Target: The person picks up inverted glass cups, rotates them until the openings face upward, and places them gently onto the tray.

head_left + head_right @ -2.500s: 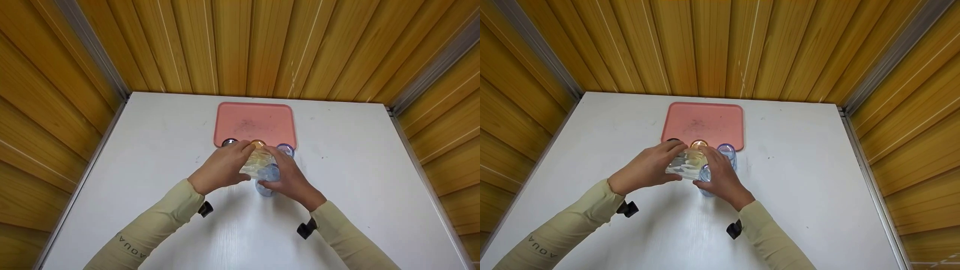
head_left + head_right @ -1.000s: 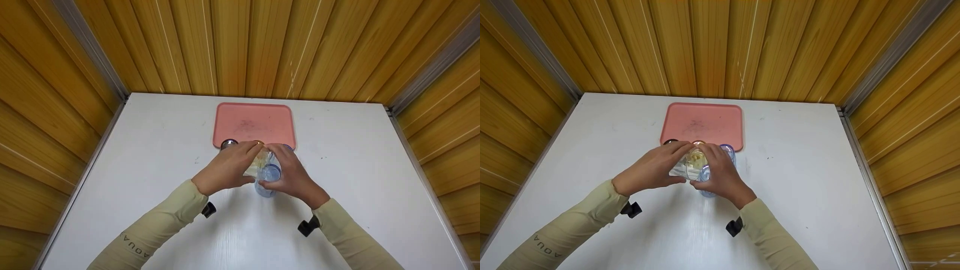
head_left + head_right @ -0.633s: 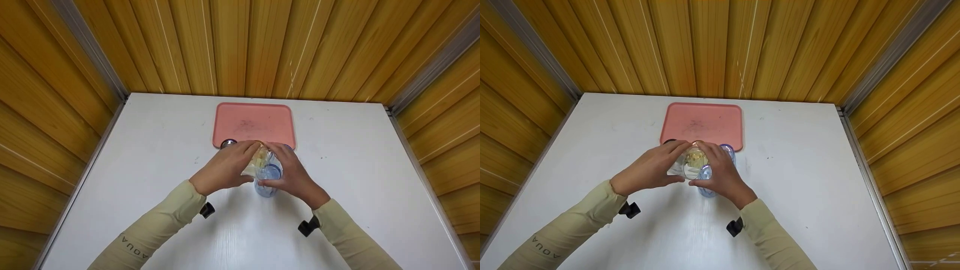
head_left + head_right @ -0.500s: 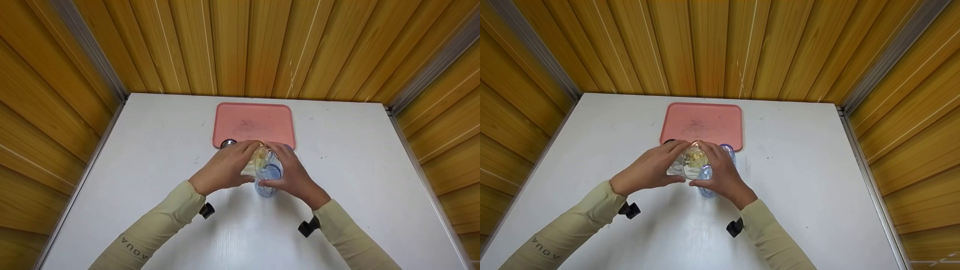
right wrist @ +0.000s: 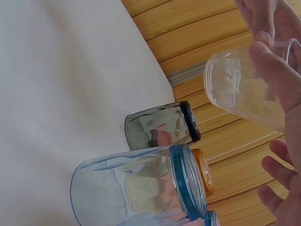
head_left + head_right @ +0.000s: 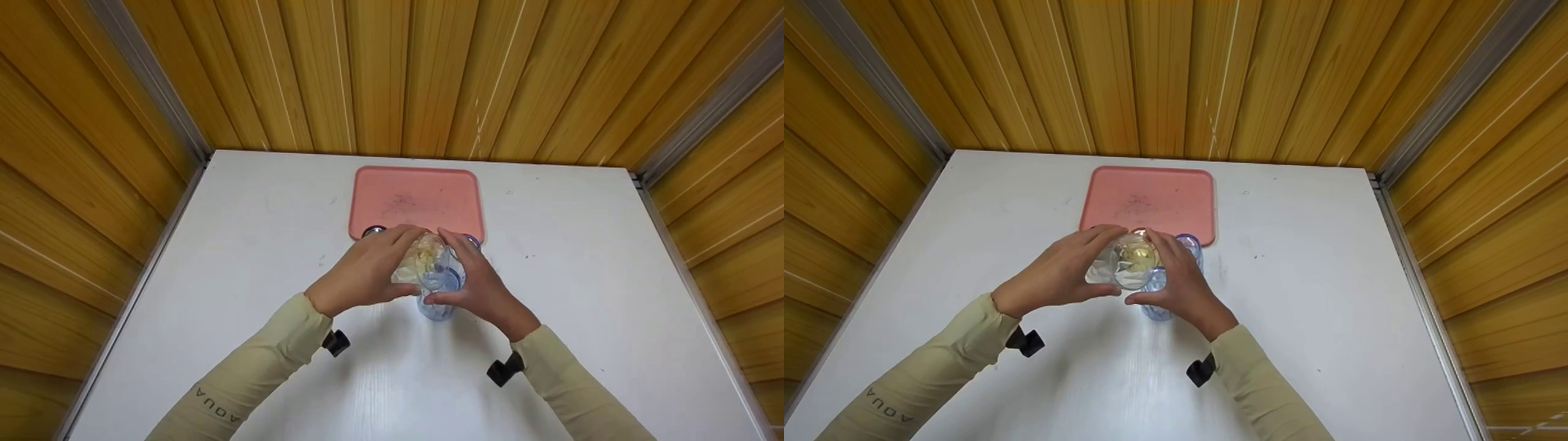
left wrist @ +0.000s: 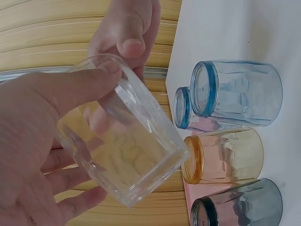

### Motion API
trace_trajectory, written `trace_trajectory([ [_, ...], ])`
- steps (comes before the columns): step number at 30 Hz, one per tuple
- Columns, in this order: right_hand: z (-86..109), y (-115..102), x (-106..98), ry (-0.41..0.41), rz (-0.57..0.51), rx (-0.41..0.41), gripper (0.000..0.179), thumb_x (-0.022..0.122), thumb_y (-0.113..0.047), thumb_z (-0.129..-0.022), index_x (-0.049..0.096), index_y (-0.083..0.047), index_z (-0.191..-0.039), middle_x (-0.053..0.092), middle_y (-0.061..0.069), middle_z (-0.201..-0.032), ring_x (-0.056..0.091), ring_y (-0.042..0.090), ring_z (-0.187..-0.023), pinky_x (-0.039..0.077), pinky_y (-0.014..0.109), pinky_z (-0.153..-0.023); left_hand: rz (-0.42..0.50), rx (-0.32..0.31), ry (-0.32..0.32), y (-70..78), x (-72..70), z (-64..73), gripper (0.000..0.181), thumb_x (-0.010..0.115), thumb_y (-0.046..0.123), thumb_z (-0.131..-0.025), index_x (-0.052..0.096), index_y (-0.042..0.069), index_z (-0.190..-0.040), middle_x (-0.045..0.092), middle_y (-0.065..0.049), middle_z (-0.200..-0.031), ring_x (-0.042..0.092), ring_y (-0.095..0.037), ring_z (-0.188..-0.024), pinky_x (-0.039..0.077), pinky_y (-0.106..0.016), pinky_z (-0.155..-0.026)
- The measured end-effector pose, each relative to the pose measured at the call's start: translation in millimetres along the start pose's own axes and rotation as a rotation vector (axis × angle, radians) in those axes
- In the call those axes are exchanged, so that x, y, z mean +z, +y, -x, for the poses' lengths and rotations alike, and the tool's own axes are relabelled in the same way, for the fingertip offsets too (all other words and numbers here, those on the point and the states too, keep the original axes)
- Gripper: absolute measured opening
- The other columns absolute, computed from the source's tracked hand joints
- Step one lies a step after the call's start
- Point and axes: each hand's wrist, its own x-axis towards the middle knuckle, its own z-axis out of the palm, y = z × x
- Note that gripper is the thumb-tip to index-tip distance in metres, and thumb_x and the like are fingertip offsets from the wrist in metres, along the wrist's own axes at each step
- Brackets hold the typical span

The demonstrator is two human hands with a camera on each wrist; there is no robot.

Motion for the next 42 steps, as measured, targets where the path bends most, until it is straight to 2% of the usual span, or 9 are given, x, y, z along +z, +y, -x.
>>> trace_trajectory([
  [4, -1.7, 1, -1, 0.013, -0.023, -0.026, 0.105, 0.086, -0.047, -0.063, 0.032, -0.022, -0.149, 0.039, -0.003, -0.149, 0.043, 0.019, -0.133, 0.041, 0.046, -0.109, 0.021, 0.021, 0.014, -1.4, -0.6, 1.0, 0.088, 0.077, 0.048, -0.077, 0.033, 0.018, -0.148, 0.044, 0.001, -0.147, 0.050, -0.017, -0.126, 0.042, -0.042, -0.109],
  [10, -2.6, 2, 0, 0.049, -0.064, -0.101, 0.090, 0.087, -0.036, -0.067, 0.041, -0.020, -0.143, 0.048, -0.004, -0.142, 0.048, 0.016, -0.127, 0.044, 0.044, -0.107, 0.052, 0.039, 0.029, -3.7, -0.9, 1.9, 0.087, 0.076, 0.047, -0.079, 0.033, 0.018, -0.147, 0.045, 0.002, -0.146, 0.053, -0.016, -0.124, 0.045, -0.042, -0.106],
  [17, -0.4, 1, -1, 0.091, -0.069, -0.119, 0.092, 0.088, -0.033, -0.066, 0.042, -0.016, -0.143, 0.052, -0.003, -0.139, 0.051, 0.015, -0.123, 0.046, 0.042, -0.105, 0.089, 0.058, 0.041, -5.1, -1.1, 3.1, 0.088, 0.078, 0.043, -0.078, 0.032, 0.018, -0.148, 0.044, 0.003, -0.146, 0.054, -0.015, -0.122, 0.047, -0.038, -0.104],
  [23, 0.4, 0, -1, 0.110, -0.073, -0.136, 0.092, 0.089, -0.032, -0.066, 0.043, -0.015, -0.143, 0.053, -0.001, -0.138, 0.053, 0.017, -0.121, 0.047, 0.044, -0.103, 0.094, 0.050, 0.029, -4.1, -3.1, 3.3, 0.095, 0.081, 0.043, -0.076, 0.029, 0.017, -0.151, 0.042, 0.001, -0.149, 0.055, -0.017, -0.124, 0.047, -0.037, -0.104],
  [31, 1.1, 0, 0, 0.097, -0.066, -0.135, 0.089, 0.088, -0.028, -0.067, 0.043, -0.018, -0.143, 0.051, -0.002, -0.140, 0.053, 0.021, -0.124, 0.046, 0.041, -0.104, 0.038, 0.048, -0.052, 4.2, -14.1, -1.8, 0.100, 0.080, 0.047, -0.075, 0.026, 0.016, -0.153, 0.037, 0.001, -0.153, 0.048, -0.018, -0.133, 0.042, -0.039, -0.109],
  [37, -0.1, -1, -1, 0.110, -0.050, -0.179, 0.088, 0.088, -0.029, -0.067, 0.045, -0.015, -0.143, 0.052, 0.000, -0.140, 0.051, 0.018, -0.125, 0.046, 0.037, -0.105, -0.035, 0.086, -0.068, 7.6, -20.4, -5.1, 0.103, 0.081, 0.048, -0.073, 0.025, 0.017, -0.154, 0.036, 0.001, -0.154, 0.043, -0.018, -0.137, 0.041, -0.040, -0.110],
  [42, -0.1, -2, -2, 0.125, -0.035, -0.189, 0.088, 0.087, -0.031, -0.068, 0.045, -0.019, -0.144, 0.051, -0.001, -0.140, 0.049, 0.017, -0.127, 0.047, 0.037, -0.104, -0.091, 0.100, -0.092, 10.6, -23.5, -8.7, 0.105, 0.082, 0.048, -0.071, 0.025, 0.018, -0.154, 0.037, 0.000, -0.154, 0.042, -0.019, -0.138, 0.043, -0.044, -0.108],
])
